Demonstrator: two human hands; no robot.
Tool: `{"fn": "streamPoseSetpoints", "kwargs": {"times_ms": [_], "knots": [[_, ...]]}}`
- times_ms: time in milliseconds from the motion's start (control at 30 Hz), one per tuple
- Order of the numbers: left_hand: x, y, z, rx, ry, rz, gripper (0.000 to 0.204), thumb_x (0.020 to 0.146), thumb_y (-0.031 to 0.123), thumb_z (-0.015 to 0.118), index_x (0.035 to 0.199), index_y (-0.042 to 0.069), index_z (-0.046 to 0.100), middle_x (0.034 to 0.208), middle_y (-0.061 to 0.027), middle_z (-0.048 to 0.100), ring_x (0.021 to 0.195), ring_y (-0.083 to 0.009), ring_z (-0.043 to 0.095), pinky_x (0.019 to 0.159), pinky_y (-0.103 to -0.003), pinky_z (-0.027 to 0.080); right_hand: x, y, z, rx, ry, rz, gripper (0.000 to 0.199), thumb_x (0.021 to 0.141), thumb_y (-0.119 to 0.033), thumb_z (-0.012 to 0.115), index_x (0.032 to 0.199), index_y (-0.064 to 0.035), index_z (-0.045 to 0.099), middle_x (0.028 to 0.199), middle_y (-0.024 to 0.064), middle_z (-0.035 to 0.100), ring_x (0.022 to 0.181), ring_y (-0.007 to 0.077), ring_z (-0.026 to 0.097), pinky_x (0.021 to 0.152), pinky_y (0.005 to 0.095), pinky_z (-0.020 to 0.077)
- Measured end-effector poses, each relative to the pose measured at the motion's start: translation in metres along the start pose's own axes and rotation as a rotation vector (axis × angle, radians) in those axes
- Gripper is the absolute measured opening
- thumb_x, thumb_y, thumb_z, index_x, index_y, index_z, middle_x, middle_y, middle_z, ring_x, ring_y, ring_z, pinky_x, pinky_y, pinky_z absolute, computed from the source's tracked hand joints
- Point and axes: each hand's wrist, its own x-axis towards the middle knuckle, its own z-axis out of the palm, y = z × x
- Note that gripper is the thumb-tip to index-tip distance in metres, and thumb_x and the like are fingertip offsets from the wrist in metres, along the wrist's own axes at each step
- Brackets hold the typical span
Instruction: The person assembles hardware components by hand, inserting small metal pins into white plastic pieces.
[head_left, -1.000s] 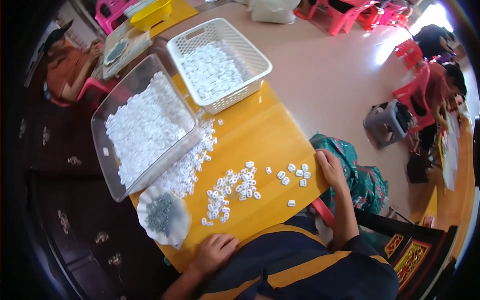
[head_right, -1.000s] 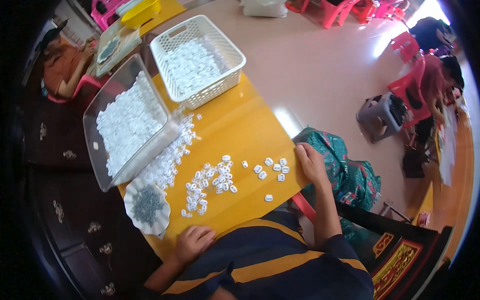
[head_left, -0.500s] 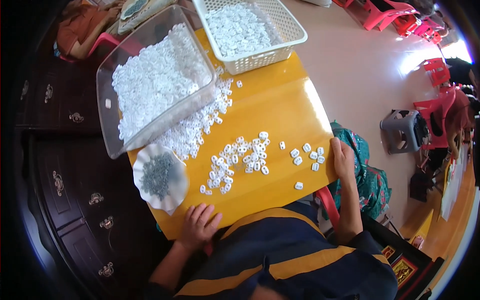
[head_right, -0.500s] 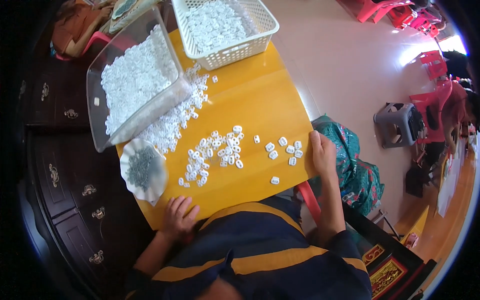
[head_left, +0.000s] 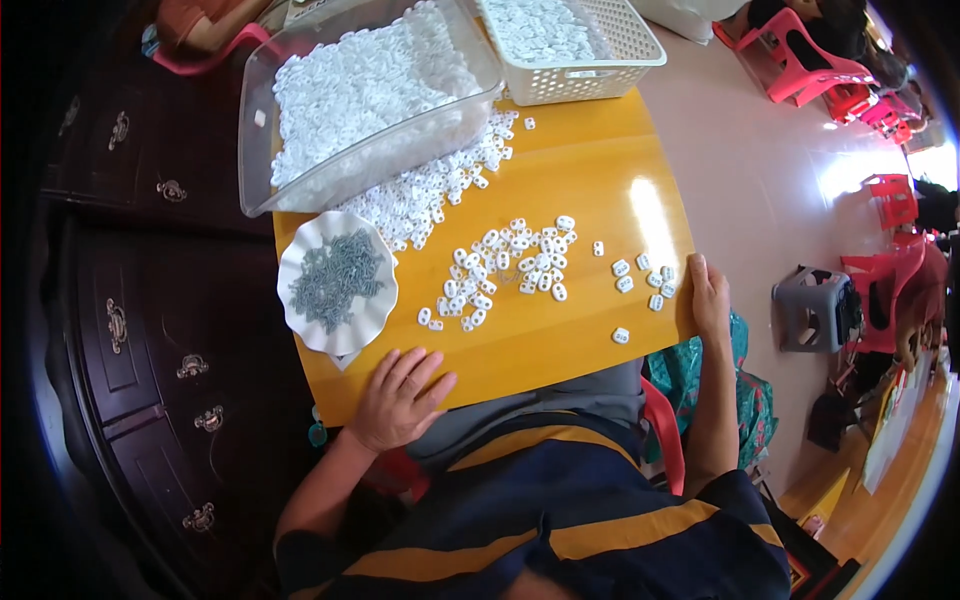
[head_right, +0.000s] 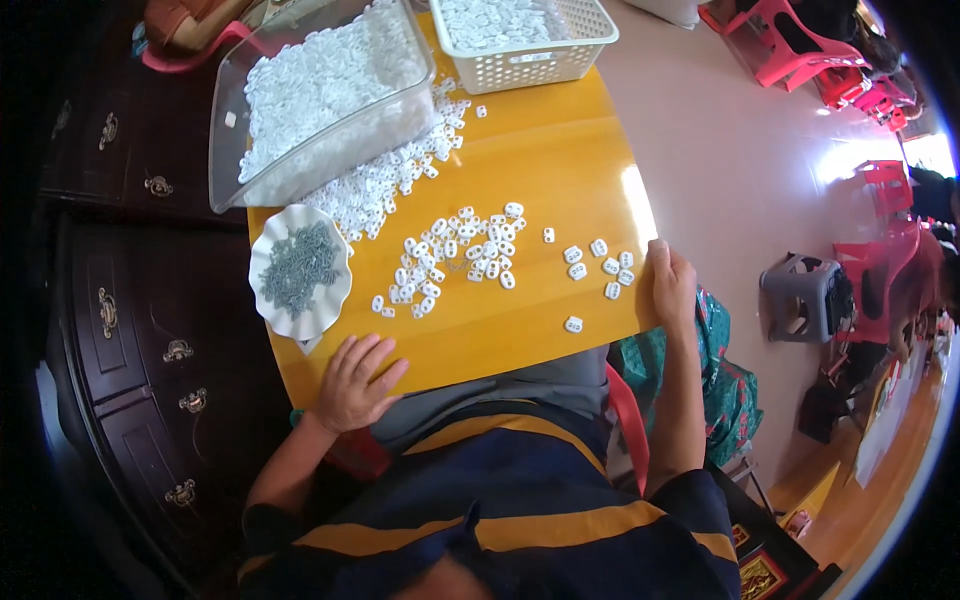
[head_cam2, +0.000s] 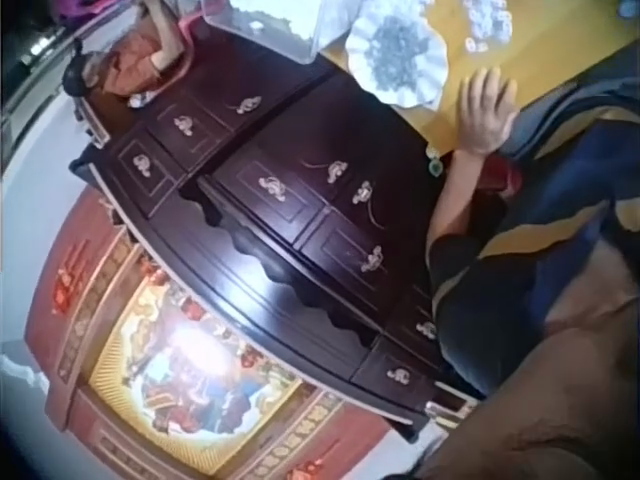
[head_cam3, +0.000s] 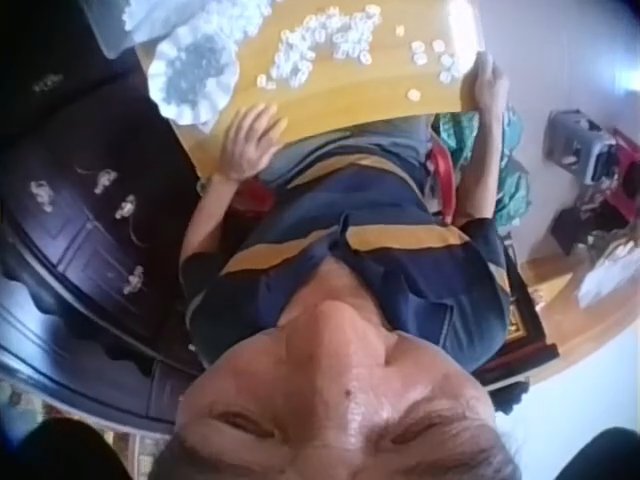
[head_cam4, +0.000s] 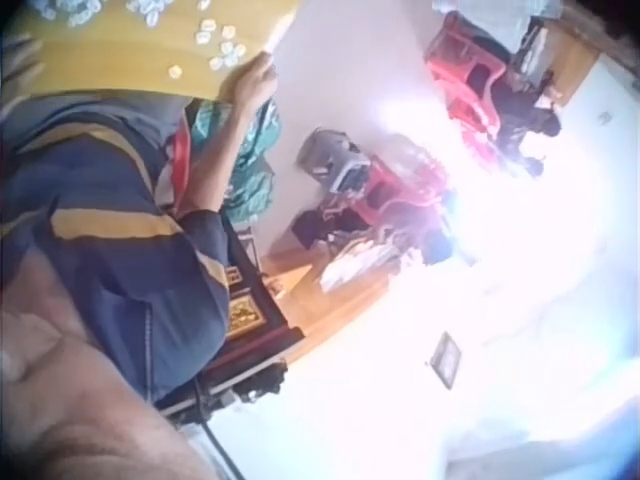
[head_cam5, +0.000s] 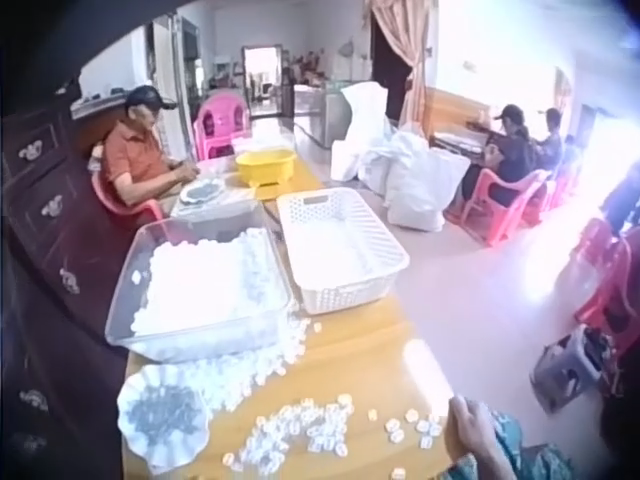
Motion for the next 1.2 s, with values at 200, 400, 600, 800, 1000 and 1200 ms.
{"fn": "streamPoseSetpoints", "kwargs": {"times_ms": [200,400,600,800,1000,1200], "knots": [[0.000,0.001,0.005,-0.004,0.001,0.006,0.070,0.078,0.031,0.084,0.143,0.020,0.059,0.151,-0.0087,0.050,0.141,-0.0310,0.047,0.119,-0.052,0.037,0.007,0.014,0.001,0.028,0.027,-0.049,0.054,0.110,-0.042,0.051,0.103,0.0080,0.069,0.079,0.0103,0.065,0.078,0.0145,0.059,0.073,0.0358,0.0496],[0.000,0.003,0.002,0.012,-0.001,0.008,0.072,0.078,0.032,0.085,0.143,0.019,0.059,0.152,-0.0092,0.049,0.141,-0.0311,0.047,0.119,-0.052,0.037,0.008,0.007,-0.001,-0.042,-0.016,-0.017,0.056,0.109,-0.045,0.053,0.108,0.0079,0.070,0.086,0.0089,0.070,0.081,0.0133,0.061,0.074,0.0332,0.0512],[0.047,0.018,-0.011,-0.203,0.060,-0.088,0.062,0.083,0.035,0.082,0.137,0.013,0.062,0.138,-0.0109,0.057,0.131,-0.0326,0.053,0.113,-0.050,0.042,0.000,-0.007,0.000,-0.083,0.110,-0.155,0.040,0.104,-0.034,0.059,0.106,0.0046,0.069,0.087,0.0148,0.070,0.084,0.0238,0.065,0.078,0.0387,0.0521],[0.128,0.031,0.008,-0.022,0.371,-0.181,0.048,0.086,0.024,0.077,0.131,0.009,0.066,0.141,-0.0173,0.055,0.135,-0.0403,0.049,0.112,-0.053,0.040,-0.036,-0.048,0.003,-0.101,0.429,-0.498,0.020,0.098,-0.013,0.067,0.116,-0.0051,0.070,0.098,0.0093,0.072,0.083,0.0204,0.068,0.072,0.0330,0.0530],[0.145,0.031,0.027,-0.006,0.290,-0.239,0.049,0.088,0.025,0.077,0.133,0.010,0.064,0.149,-0.0185,0.050,0.142,-0.0412,0.042,0.116,-0.057,0.034,-0.083,-0.098,0.042,0.007,0.058,-0.664,0.015,0.087,0.002,0.074,0.100,-0.0044,0.071,0.087,0.0103,0.070,0.073,0.0247,0.069,0.065,0.0355,0.0545],[0.145,0.034,0.030,0.018,0.276,-0.220,0.053,0.088,0.027,0.077,0.135,0.009,0.061,0.149,-0.0189,0.050,0.143,-0.0418,0.041,0.117,-0.058,0.034,-0.083,-0.113,0.064,-0.093,-0.060,-0.695,0.012,0.089,-0.008,0.074,0.100,-0.0065,0.071,0.086,0.0112,0.069,0.078,0.0311,0.069,0.069,0.0400,0.0545]]}}
